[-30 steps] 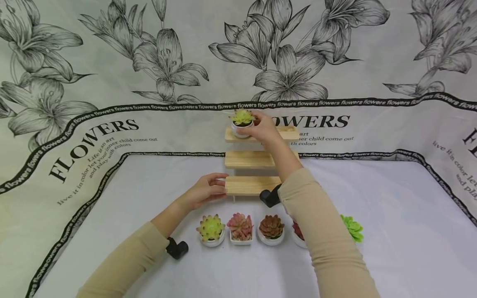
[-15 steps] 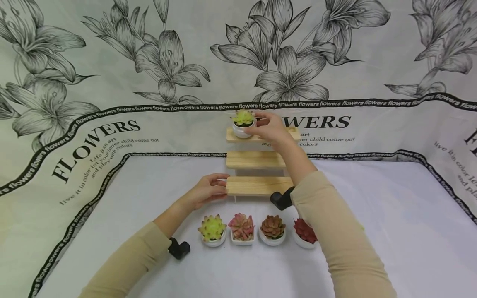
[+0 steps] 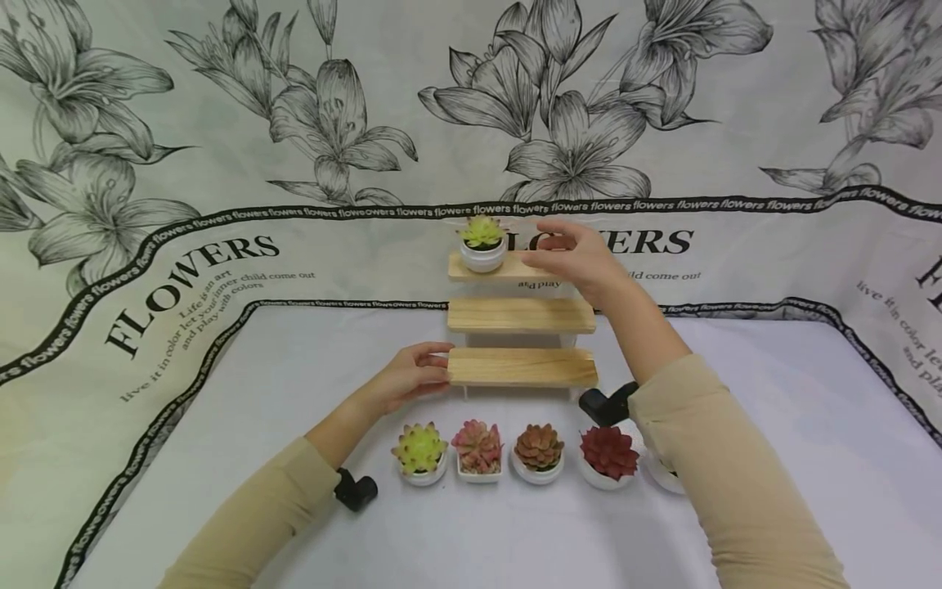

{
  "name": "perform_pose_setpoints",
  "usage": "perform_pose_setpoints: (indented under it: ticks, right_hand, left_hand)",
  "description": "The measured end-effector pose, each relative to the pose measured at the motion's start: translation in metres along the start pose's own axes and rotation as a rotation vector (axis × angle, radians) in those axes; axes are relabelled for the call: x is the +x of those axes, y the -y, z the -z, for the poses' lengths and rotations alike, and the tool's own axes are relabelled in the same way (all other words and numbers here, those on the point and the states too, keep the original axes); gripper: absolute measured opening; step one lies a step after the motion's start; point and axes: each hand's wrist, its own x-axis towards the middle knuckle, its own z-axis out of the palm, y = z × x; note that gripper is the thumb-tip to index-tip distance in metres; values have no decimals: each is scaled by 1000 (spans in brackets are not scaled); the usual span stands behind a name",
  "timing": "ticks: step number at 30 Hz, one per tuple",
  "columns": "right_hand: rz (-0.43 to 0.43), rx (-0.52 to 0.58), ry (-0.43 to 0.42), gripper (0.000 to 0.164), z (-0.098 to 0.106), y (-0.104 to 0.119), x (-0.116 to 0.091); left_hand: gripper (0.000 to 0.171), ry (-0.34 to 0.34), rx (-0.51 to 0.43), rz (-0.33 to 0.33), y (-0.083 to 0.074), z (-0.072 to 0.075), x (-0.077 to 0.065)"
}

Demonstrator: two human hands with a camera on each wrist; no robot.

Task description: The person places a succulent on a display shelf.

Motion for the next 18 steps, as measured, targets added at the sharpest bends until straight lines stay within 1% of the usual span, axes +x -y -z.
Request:
perform_pose_setpoints:
  ticks: [6, 10, 14, 18]
  right_hand:
    - [-5, -15, -2, 72, 17, 0, -12]
    - [-13, -30, -20, 73, 25, 1, -21]
    - [-13, -84, -25, 73, 32, 1, -31]
    - [5, -138, -13, 70, 39, 3, -41]
  left_hand:
    - [50, 2, -3, -3, 0, -1, 0]
    - [49, -2, -5, -5, 2, -1, 0]
    - [48, 1, -15, -4, 3, -1, 0]
    - [49, 16, -20, -8, 1, 0, -1]
